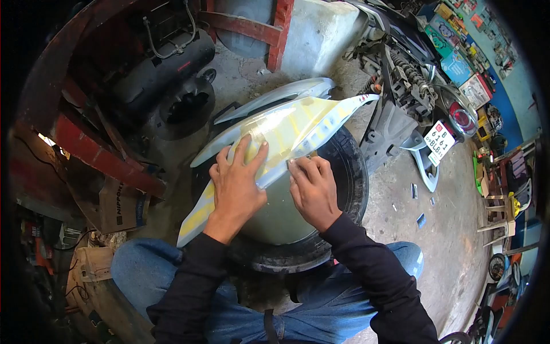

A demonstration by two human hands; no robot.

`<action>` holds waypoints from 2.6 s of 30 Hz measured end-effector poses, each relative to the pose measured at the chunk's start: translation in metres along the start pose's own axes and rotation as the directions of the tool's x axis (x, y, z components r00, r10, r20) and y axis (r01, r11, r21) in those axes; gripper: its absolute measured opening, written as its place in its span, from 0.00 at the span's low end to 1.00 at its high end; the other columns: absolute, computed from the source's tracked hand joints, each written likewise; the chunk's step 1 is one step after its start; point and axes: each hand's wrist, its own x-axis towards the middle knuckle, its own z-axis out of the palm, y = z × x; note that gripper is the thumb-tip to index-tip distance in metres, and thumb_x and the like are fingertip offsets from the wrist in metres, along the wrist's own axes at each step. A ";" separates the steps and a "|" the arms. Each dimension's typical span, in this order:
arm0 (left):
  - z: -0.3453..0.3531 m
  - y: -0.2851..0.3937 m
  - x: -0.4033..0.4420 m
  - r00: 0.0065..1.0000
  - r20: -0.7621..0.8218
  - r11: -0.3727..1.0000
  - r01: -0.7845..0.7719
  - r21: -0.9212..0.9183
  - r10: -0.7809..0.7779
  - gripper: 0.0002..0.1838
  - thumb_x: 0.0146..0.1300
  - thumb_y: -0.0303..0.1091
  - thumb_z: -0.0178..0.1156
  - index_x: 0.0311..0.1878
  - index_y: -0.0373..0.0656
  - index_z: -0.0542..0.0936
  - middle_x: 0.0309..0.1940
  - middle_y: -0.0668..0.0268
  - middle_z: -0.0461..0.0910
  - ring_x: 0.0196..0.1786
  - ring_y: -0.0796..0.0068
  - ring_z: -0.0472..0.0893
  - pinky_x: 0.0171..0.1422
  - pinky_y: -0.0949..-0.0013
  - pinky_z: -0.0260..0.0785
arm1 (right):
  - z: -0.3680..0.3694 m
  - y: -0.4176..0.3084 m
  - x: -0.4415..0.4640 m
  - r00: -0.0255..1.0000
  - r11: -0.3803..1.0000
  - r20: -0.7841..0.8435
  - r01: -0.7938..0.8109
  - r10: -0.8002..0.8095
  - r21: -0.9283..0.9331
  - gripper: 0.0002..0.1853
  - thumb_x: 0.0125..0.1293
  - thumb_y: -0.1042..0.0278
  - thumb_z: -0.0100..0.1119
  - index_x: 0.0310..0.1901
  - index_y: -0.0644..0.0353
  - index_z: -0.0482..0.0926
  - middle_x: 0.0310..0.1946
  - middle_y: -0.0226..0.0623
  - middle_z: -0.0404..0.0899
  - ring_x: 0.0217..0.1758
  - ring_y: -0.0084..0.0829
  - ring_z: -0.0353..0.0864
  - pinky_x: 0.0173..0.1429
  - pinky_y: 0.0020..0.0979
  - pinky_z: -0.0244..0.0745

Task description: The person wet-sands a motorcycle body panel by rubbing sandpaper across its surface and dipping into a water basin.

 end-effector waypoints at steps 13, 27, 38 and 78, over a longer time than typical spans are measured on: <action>-0.002 0.000 0.002 1.000 -0.006 0.999 0.000 -0.044 0.000 0.46 0.44 0.25 0.67 0.74 0.60 0.77 0.78 0.60 0.65 0.74 0.38 0.64 0.71 0.42 0.61 | 0.002 -0.024 -0.007 0.999 0.996 0.029 0.043 -0.046 0.083 0.21 0.56 0.75 0.68 0.54 0.67 0.84 0.49 0.39 0.78 0.52 0.43 0.73 0.59 0.42 0.74; 0.003 -0.002 0.000 1.000 0.009 0.998 -0.003 -0.066 0.003 0.46 0.44 0.26 0.72 0.73 0.57 0.76 0.78 0.58 0.64 0.75 0.36 0.62 0.70 0.39 0.59 | 0.001 -0.016 -0.005 0.999 1.000 0.021 0.024 -0.024 0.013 0.19 0.58 0.75 0.67 0.52 0.67 0.85 0.48 0.40 0.80 0.52 0.44 0.74 0.59 0.42 0.74; -0.001 0.001 0.000 1.000 0.012 0.997 0.008 -0.081 -0.007 0.46 0.44 0.25 0.69 0.74 0.57 0.77 0.78 0.58 0.64 0.75 0.37 0.63 0.72 0.40 0.58 | -0.007 -0.005 -0.001 0.998 0.998 0.022 -0.064 0.064 0.013 0.19 0.58 0.76 0.66 0.53 0.69 0.84 0.49 0.40 0.80 0.51 0.44 0.74 0.61 0.43 0.74; 0.008 0.001 -0.007 1.000 0.010 0.997 0.027 -0.077 -0.026 0.47 0.44 0.27 0.70 0.75 0.59 0.75 0.79 0.59 0.63 0.75 0.37 0.61 0.71 0.41 0.58 | 0.000 -0.008 -0.003 0.997 0.998 0.047 -0.058 0.057 0.037 0.18 0.56 0.76 0.65 0.50 0.66 0.86 0.49 0.41 0.80 0.55 0.47 0.74 0.63 0.45 0.72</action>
